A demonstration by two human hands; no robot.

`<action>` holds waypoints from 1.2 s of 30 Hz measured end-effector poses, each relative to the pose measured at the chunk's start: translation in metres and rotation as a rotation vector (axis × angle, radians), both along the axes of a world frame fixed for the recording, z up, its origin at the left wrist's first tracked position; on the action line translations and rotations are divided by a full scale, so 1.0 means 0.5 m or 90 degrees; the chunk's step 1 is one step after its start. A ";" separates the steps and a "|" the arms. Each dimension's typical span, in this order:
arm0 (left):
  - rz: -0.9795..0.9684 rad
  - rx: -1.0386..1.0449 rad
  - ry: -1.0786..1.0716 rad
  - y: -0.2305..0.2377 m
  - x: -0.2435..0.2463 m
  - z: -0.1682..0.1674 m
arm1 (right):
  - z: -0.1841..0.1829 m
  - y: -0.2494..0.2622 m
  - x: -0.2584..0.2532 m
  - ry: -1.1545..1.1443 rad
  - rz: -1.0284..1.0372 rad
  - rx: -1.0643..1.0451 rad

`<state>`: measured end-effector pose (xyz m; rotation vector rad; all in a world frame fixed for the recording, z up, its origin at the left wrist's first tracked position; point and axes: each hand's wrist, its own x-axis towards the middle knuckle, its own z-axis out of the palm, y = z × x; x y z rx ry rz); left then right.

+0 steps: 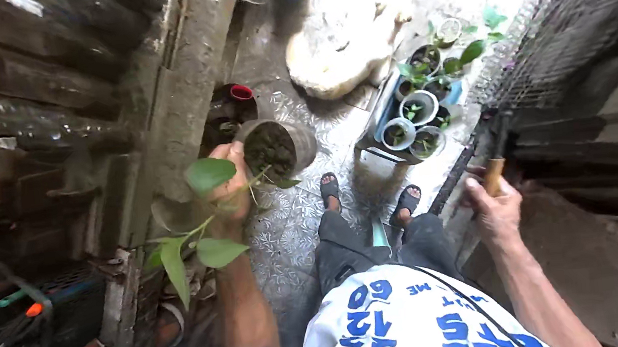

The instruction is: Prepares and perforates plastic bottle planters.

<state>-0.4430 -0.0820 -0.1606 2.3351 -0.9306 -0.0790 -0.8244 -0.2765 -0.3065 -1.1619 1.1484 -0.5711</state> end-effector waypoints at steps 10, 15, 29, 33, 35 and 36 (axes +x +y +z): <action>-0.281 0.017 0.127 -0.112 -0.335 -0.071 | -0.091 -0.004 -0.090 -0.293 0.065 0.193; -0.378 0.021 0.163 -0.163 -0.356 -0.129 | -0.148 0.006 -0.118 -0.336 0.083 0.200; -0.603 -0.177 0.228 -0.139 -0.151 -0.398 | -0.324 0.048 -0.050 -0.332 0.158 0.014; -0.495 -0.143 0.232 -0.175 -0.271 -0.387 | -0.366 0.050 -0.094 -0.332 0.173 0.007; -0.555 -0.171 0.201 -0.191 -0.306 -0.397 | -0.382 0.061 -0.122 -0.323 0.161 0.006; -0.594 -0.171 0.182 -0.192 -0.313 -0.406 | -0.391 0.072 -0.137 -0.314 0.147 0.004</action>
